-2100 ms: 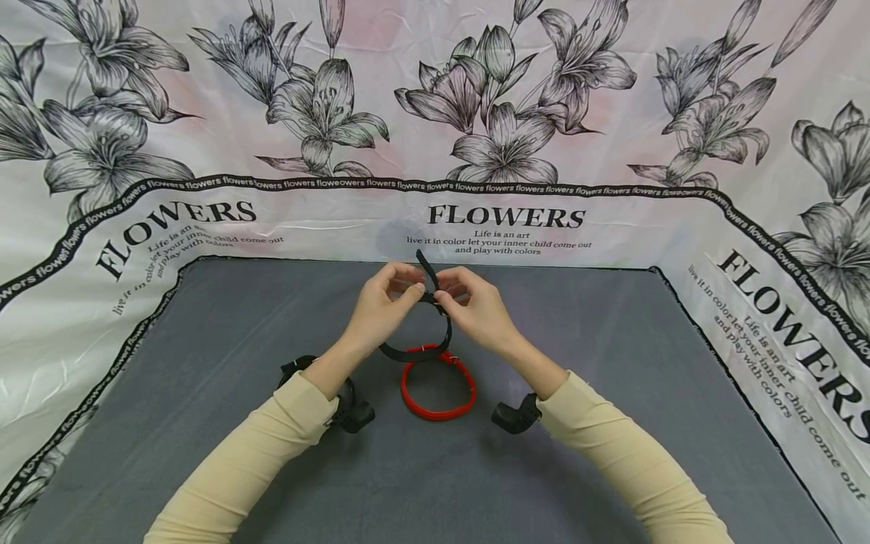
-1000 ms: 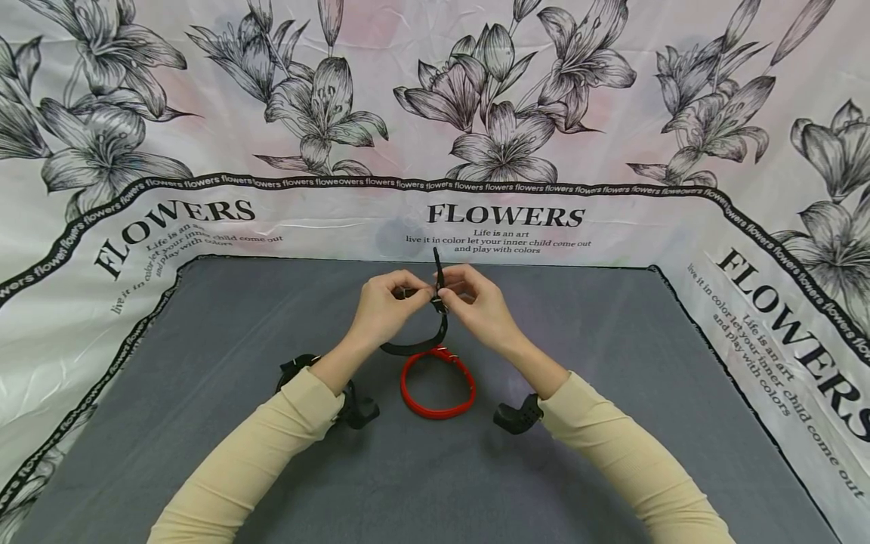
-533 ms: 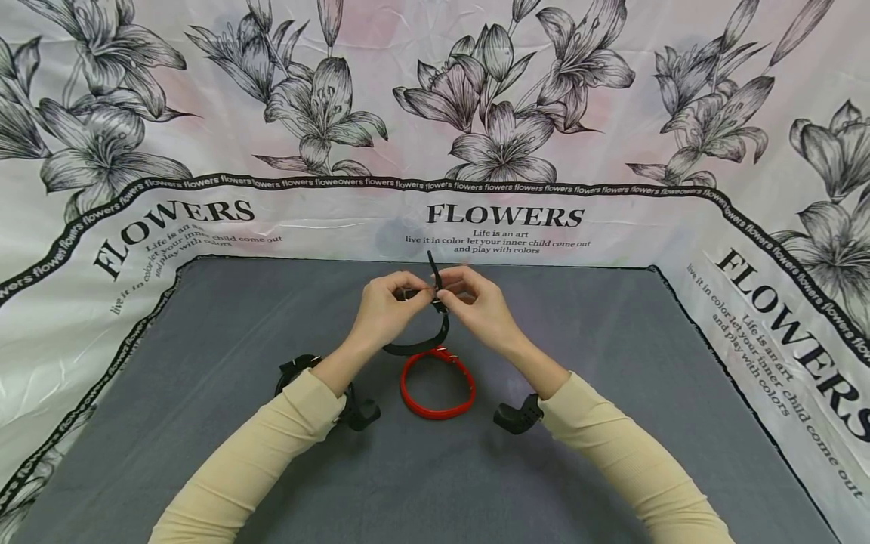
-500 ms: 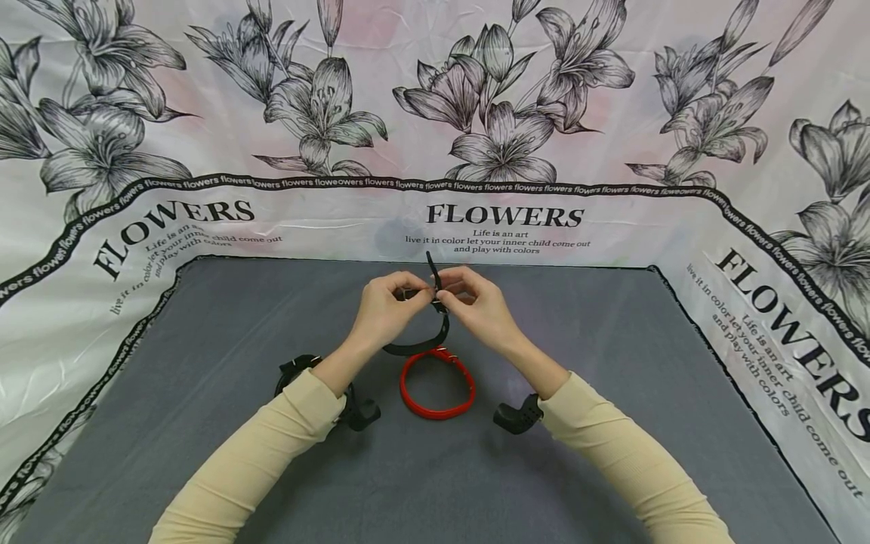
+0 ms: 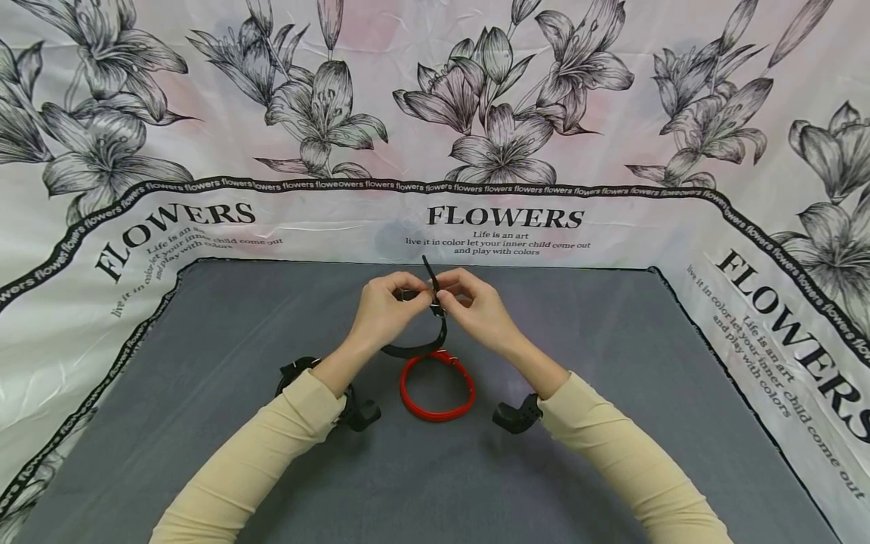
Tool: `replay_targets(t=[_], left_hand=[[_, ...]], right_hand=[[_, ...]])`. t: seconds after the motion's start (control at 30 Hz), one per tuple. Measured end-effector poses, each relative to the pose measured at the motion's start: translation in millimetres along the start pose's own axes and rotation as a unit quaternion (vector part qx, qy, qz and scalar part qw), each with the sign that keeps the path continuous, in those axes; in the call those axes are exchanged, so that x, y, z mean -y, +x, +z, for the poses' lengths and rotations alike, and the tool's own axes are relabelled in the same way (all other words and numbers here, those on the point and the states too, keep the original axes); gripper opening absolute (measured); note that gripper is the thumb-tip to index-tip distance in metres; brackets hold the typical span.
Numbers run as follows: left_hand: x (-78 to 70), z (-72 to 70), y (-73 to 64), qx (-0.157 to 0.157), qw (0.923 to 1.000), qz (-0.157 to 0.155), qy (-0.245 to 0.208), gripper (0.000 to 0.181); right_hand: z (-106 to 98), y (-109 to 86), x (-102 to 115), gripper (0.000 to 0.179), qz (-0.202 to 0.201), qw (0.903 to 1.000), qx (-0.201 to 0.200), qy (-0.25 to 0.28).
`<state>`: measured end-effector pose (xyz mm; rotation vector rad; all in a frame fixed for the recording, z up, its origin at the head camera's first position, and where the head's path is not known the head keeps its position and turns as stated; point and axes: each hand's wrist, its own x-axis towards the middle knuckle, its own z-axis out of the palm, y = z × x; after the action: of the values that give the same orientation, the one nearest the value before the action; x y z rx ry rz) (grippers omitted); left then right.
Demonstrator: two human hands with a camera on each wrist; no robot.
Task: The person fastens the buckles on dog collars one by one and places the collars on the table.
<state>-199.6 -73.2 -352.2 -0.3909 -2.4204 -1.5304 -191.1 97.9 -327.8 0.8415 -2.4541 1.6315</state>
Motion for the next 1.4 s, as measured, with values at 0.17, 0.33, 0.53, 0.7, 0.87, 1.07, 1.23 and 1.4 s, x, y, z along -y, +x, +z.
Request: replay_targets(t=[0.17, 0.33, 0.53, 0.7, 0.87, 1.07, 1.23, 1.4], left_hand=[[-0.4, -0.1, -0.6, 0.001, 1.0, 0.004, -0.008, 0.007], [-0.4, 0.2, -1.2, -0.005, 0.9992, 0.007, -0.038, 0.005], [-1.4, -1.6, -1.6, 0.005, 0.9971, 0.01, -0.075, 0.012], [-0.2, -7.0, -1.3, 0.054, 0.9949, 0.003, -0.086, 0.023], [2.0, -12.1, -0.7, 0.077, 0.9941, -0.018, -0.075, 0.028], [3.3, -12.7, -0.4, 0.061, 0.9959, -0.037, -0.056, 0.03], [4.4, -11.4, -1.5, 0.054, 0.9962, -0.035, -0.058, 0.028], [4.9, -9.9, -1.3, 0.045, 0.9971, -0.023, -0.058, 0.026]], right_hand=[[0.4, 0.2, 0.4, 0.022, -0.005, 0.9998, 0.004, -0.02], [1.8, -1.3, -0.7, 0.019, -0.018, 0.9988, 0.012, -0.045], [1.2, -2.0, -2.6, 0.017, -0.012, 0.9987, 0.003, -0.049], [-1.7, -1.0, -14.3, 0.018, -0.002, 0.9985, -0.008, -0.055], [-3.3, 1.8, -42.6, 0.02, -0.001, 0.9987, -0.014, -0.049], [-5.1, 0.0, -41.9, 0.018, 0.0, 0.9991, -0.019, -0.037], [-5.9, -0.2, -41.1, 0.02, 0.007, 0.9992, -0.007, -0.04], [-7.5, 1.6, -34.3, 0.024, 0.005, 0.9984, -0.019, -0.053]])
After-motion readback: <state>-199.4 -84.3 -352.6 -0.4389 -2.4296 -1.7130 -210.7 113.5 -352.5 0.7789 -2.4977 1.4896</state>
